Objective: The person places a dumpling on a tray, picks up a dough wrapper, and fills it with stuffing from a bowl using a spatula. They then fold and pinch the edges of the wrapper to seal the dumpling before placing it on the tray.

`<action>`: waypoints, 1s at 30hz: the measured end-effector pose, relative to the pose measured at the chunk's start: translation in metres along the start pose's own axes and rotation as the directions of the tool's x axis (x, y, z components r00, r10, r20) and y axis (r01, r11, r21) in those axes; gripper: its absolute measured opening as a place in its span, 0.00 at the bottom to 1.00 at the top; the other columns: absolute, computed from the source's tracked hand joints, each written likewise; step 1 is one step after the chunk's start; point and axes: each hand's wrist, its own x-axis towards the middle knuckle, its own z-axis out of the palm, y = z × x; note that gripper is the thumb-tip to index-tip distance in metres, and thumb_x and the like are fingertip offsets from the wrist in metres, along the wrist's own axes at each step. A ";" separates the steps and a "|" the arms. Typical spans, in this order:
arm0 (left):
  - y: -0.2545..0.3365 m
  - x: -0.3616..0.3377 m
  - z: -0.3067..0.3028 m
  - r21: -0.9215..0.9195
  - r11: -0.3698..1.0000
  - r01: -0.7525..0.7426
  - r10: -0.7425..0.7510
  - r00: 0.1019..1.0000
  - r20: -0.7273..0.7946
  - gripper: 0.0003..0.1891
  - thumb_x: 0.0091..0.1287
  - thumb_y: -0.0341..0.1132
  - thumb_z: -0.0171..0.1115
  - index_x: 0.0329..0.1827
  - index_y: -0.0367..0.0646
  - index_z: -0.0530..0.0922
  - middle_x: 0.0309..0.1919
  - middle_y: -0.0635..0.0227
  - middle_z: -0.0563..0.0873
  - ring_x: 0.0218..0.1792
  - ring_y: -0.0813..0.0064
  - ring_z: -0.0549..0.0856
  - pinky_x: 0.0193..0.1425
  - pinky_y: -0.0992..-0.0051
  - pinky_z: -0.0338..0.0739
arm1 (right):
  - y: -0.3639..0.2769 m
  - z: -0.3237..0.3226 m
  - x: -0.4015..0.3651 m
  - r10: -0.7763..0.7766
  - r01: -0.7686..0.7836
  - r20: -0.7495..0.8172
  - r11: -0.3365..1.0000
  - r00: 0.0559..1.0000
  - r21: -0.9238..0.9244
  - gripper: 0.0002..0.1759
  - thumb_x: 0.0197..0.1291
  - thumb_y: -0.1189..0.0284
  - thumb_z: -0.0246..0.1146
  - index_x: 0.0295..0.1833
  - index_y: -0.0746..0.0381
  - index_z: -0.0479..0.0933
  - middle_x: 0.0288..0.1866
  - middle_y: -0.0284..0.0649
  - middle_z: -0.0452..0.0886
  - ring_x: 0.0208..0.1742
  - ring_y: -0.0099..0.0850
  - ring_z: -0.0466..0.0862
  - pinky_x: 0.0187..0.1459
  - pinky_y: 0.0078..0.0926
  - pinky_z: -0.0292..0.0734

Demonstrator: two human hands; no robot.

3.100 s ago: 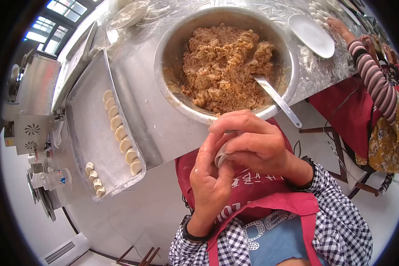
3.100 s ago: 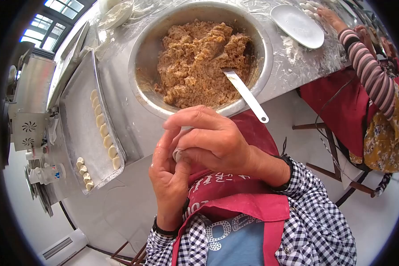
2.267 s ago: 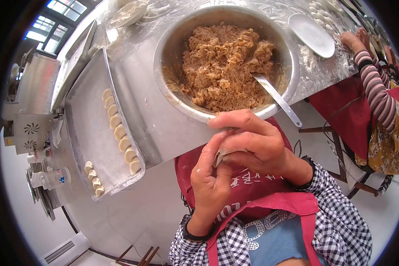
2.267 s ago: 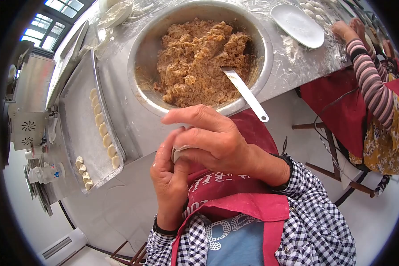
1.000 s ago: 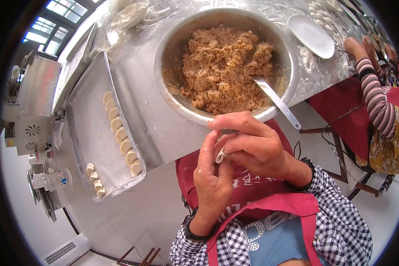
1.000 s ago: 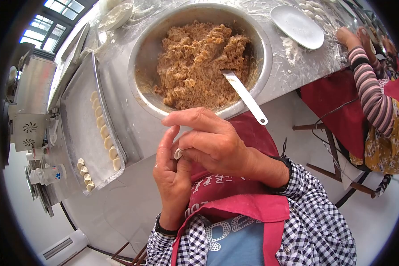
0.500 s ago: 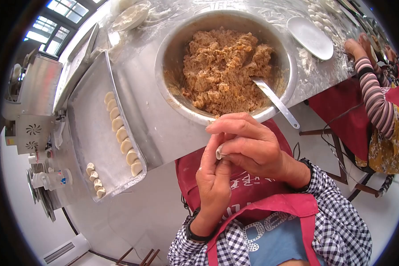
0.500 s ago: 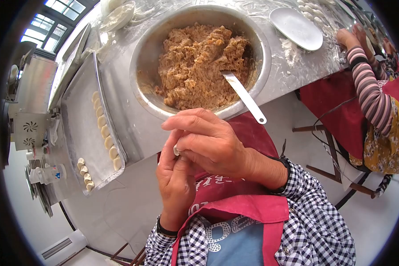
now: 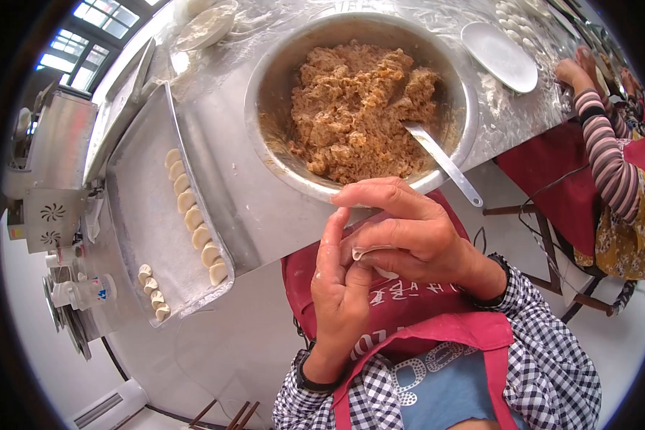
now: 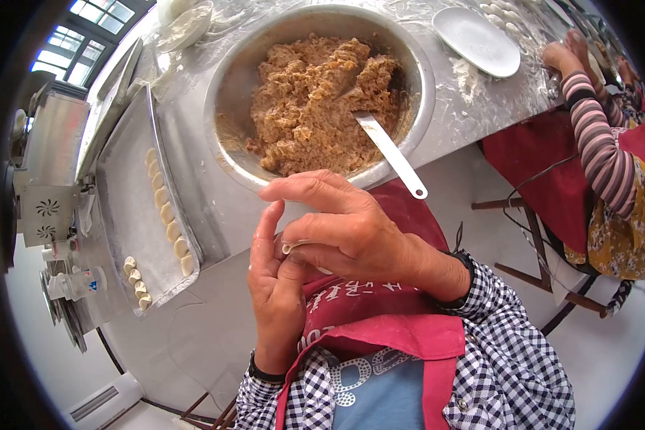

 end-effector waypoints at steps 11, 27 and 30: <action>0.001 0.002 -0.011 -0.608 0.744 0.276 -0.177 0.960 0.219 0.22 0.71 0.33 0.45 0.66 0.31 0.59 0.57 0.50 0.73 0.56 0.62 0.77 0.58 0.63 0.75 | -0.001 0.005 -0.004 -0.002 0.005 -0.131 1.000 0.991 0.022 0.09 0.43 0.79 0.68 0.30 0.66 0.75 0.50 0.51 0.78 0.50 0.43 0.79 0.48 0.36 0.75; 0.004 0.003 -0.015 -0.578 0.744 0.335 -0.277 0.942 0.189 0.21 0.73 0.37 0.42 0.61 0.29 0.65 0.54 0.51 0.76 0.52 0.63 0.80 0.56 0.65 0.77 | -0.002 0.006 -0.003 0.047 -0.036 -0.071 0.989 0.996 0.146 0.14 0.41 0.76 0.70 0.36 0.65 0.78 0.52 0.52 0.77 0.52 0.44 0.79 0.50 0.36 0.74; 0.001 0.001 -0.016 -0.585 0.756 0.294 -0.207 0.955 0.212 0.23 0.73 0.41 0.39 0.61 0.28 0.65 0.54 0.51 0.76 0.52 0.62 0.79 0.56 0.65 0.76 | -0.001 0.002 -0.002 -0.005 0.006 -0.004 0.993 1.000 0.121 0.16 0.40 0.76 0.71 0.38 0.65 0.79 0.53 0.51 0.76 0.52 0.44 0.79 0.50 0.36 0.74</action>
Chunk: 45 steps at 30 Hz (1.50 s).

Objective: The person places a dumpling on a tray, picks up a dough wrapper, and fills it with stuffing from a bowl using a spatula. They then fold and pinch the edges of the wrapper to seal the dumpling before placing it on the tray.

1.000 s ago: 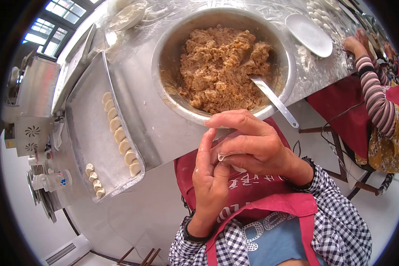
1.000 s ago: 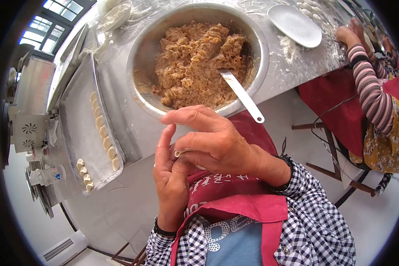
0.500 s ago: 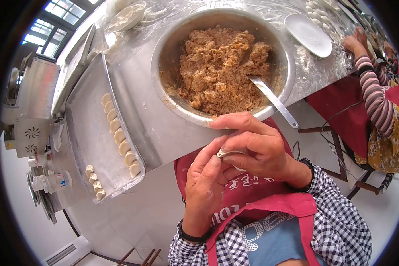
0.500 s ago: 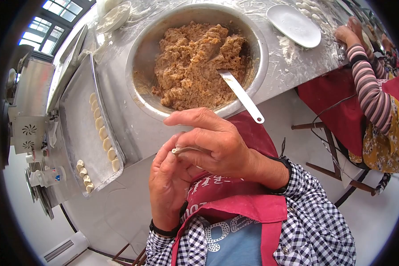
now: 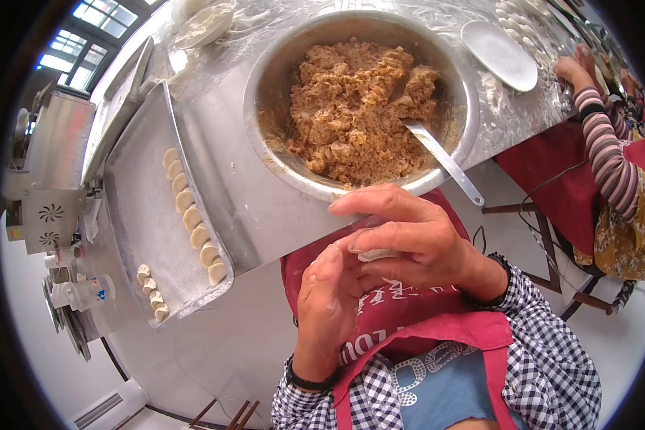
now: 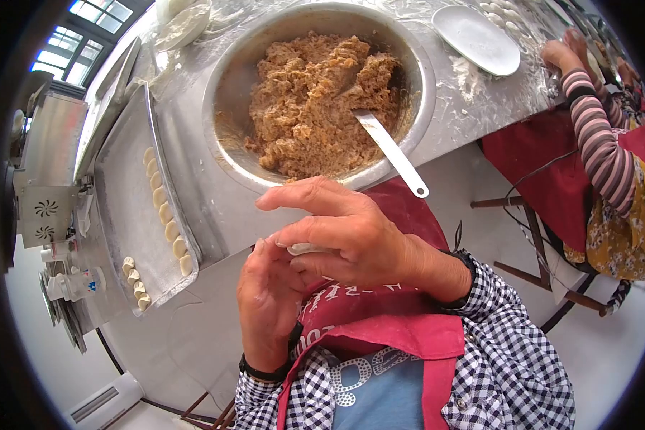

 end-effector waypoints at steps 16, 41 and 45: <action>0.000 -0.003 0.003 0.091 0.995 0.029 -0.023 0.998 -0.059 0.29 0.73 0.49 0.35 0.61 0.29 0.65 0.55 0.52 0.75 0.54 0.55 0.78 0.57 0.58 0.73 | -0.006 0.008 -0.002 0.124 -0.109 -0.116 0.986 0.986 0.123 0.08 0.41 0.78 0.68 0.30 0.64 0.79 0.49 0.45 0.78 0.52 0.39 0.79 0.51 0.34 0.74; 0.004 -0.002 0.015 0.073 0.997 0.017 -0.013 0.999 -0.049 0.25 0.73 0.46 0.37 0.61 0.31 0.64 0.57 0.52 0.72 0.55 0.56 0.77 0.58 0.56 0.73 | -0.009 0.006 -0.001 0.191 -0.166 -0.086 0.956 0.978 0.241 0.12 0.36 0.80 0.70 0.31 0.64 0.78 0.51 0.44 0.77 0.48 0.36 0.79 0.45 0.30 0.76; 0.002 0.000 0.010 0.034 0.999 0.008 -0.009 1.000 0.019 0.24 0.73 0.45 0.38 0.60 0.32 0.65 0.57 0.52 0.73 0.54 0.57 0.77 0.57 0.56 0.74 | 0.001 0.004 -0.011 0.153 -0.140 -0.030 0.955 0.988 0.262 0.12 0.37 0.80 0.69 0.33 0.63 0.79 0.53 0.44 0.76 0.48 0.35 0.79 0.44 0.29 0.77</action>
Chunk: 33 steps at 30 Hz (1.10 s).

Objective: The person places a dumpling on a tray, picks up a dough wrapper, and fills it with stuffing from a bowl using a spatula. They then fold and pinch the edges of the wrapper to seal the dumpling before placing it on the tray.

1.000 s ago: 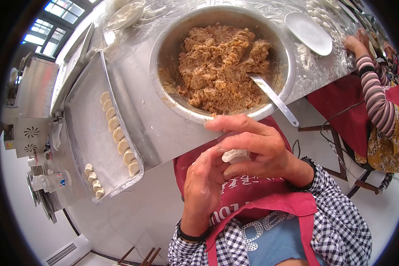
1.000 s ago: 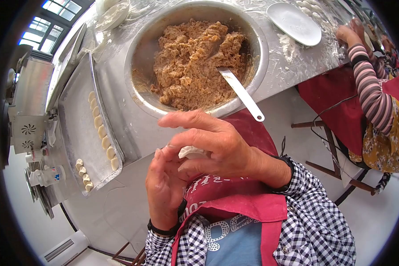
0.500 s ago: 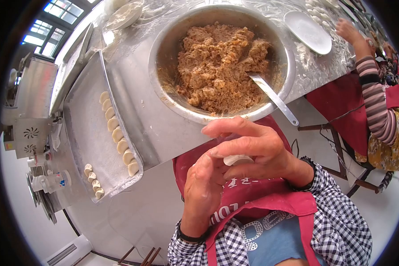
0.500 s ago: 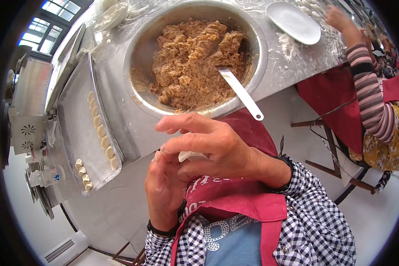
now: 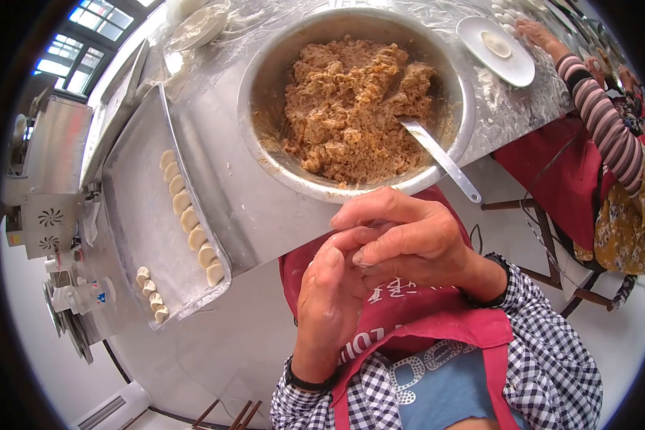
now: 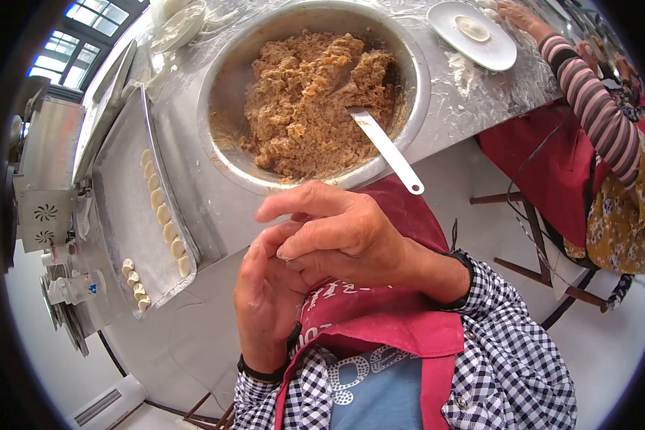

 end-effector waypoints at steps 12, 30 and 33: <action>-0.003 0.004 -0.005 -0.123 0.992 0.000 0.002 1.000 0.015 0.21 0.72 0.42 0.42 0.59 0.35 0.61 0.55 0.51 0.73 0.52 0.59 0.79 0.56 0.58 0.75 | -0.001 0.000 0.007 -0.180 0.182 0.031 0.967 0.983 -0.178 0.09 0.41 0.79 0.68 0.33 0.62 0.80 0.54 0.45 0.75 0.49 0.34 0.80 0.46 0.29 0.77; -0.003 0.006 -0.010 -0.216 0.976 0.031 -0.026 0.999 0.025 0.16 0.71 0.31 0.45 0.59 0.34 0.67 0.57 0.54 0.74 0.57 0.65 0.76 0.61 0.64 0.71 | -0.001 -0.001 0.010 -0.210 0.208 0.023 0.937 0.977 -0.280 0.09 0.41 0.78 0.66 0.32 0.60 0.79 0.50 0.43 0.77 0.47 0.37 0.79 0.45 0.28 0.76; -0.003 0.006 -0.009 -0.205 0.979 0.003 0.002 1.000 0.022 0.16 0.71 0.31 0.46 0.59 0.34 0.67 0.57 0.55 0.74 0.57 0.66 0.76 0.61 0.64 0.71 | -0.007 0.002 0.008 -0.112 0.100 -0.027 0.955 0.993 -0.281 0.07 0.41 0.79 0.66 0.31 0.61 0.79 0.50 0.43 0.78 0.47 0.37 0.80 0.45 0.28 0.76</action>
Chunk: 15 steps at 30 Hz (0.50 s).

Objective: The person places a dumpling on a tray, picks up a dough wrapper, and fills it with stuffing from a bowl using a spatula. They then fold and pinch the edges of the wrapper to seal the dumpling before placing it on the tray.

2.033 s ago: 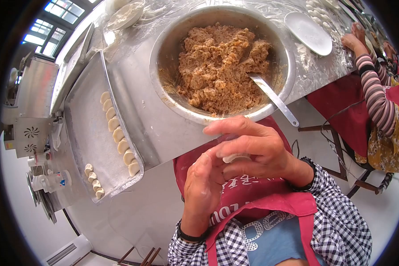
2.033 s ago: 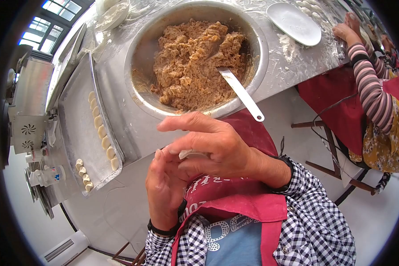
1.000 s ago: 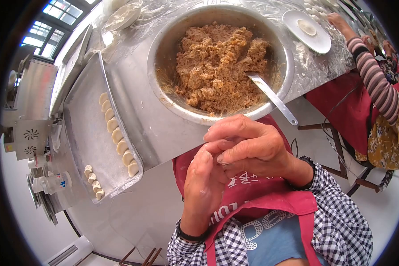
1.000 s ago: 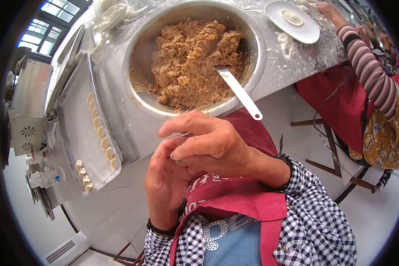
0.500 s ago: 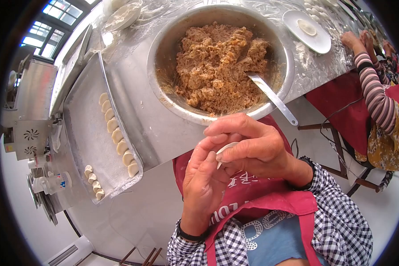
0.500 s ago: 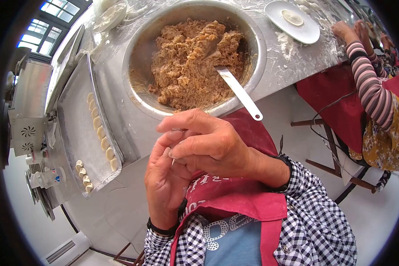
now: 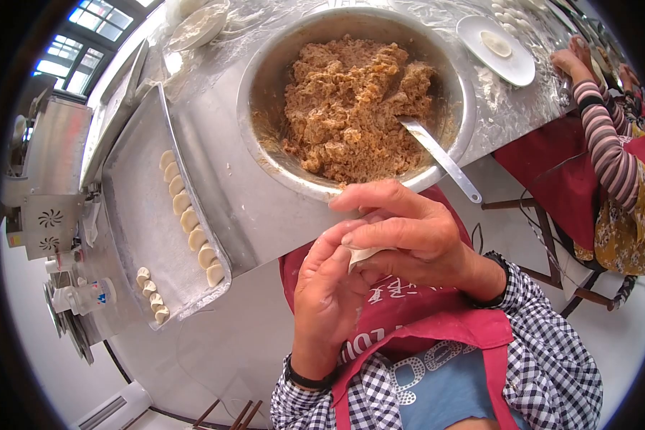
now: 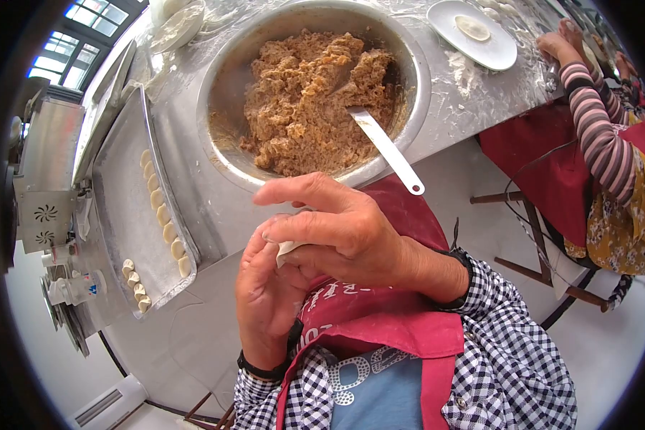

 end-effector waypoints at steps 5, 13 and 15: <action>0.001 0.001 -0.001 -0.004 0.999 0.040 -0.041 0.999 -0.030 0.17 0.71 0.32 0.47 0.59 0.34 0.67 0.56 0.56 0.75 0.57 0.68 0.76 0.60 0.66 0.72 | 0.010 -0.001 0.000 -0.116 0.116 0.010 0.993 0.993 0.039 0.07 0.41 0.79 0.66 0.30 0.61 0.78 0.48 0.42 0.78 0.47 0.37 0.80 0.44 0.29 0.76; 0.001 0.002 -0.004 -0.065 0.997 0.039 -0.037 0.999 0.028 0.16 0.71 0.32 0.47 0.59 0.34 0.68 0.54 0.59 0.76 0.54 0.70 0.77 0.58 0.69 0.73 | 0.006 0.001 0.002 -0.088 0.089 -0.028 0.996 0.996 0.030 0.07 0.39 0.79 0.67 0.28 0.61 0.78 0.48 0.43 0.79 0.47 0.38 0.79 0.45 0.31 0.76; 0.003 0.001 0.000 -0.058 0.997 0.046 -0.046 0.999 -0.005 0.16 0.71 0.32 0.46 0.59 0.34 0.68 0.54 0.59 0.76 0.54 0.70 0.77 0.57 0.70 0.73 | 0.002 0.003 0.003 -0.074 0.074 -0.018 0.997 0.997 0.013 0.07 0.39 0.79 0.67 0.28 0.61 0.78 0.48 0.43 0.79 0.47 0.38 0.79 0.45 0.31 0.76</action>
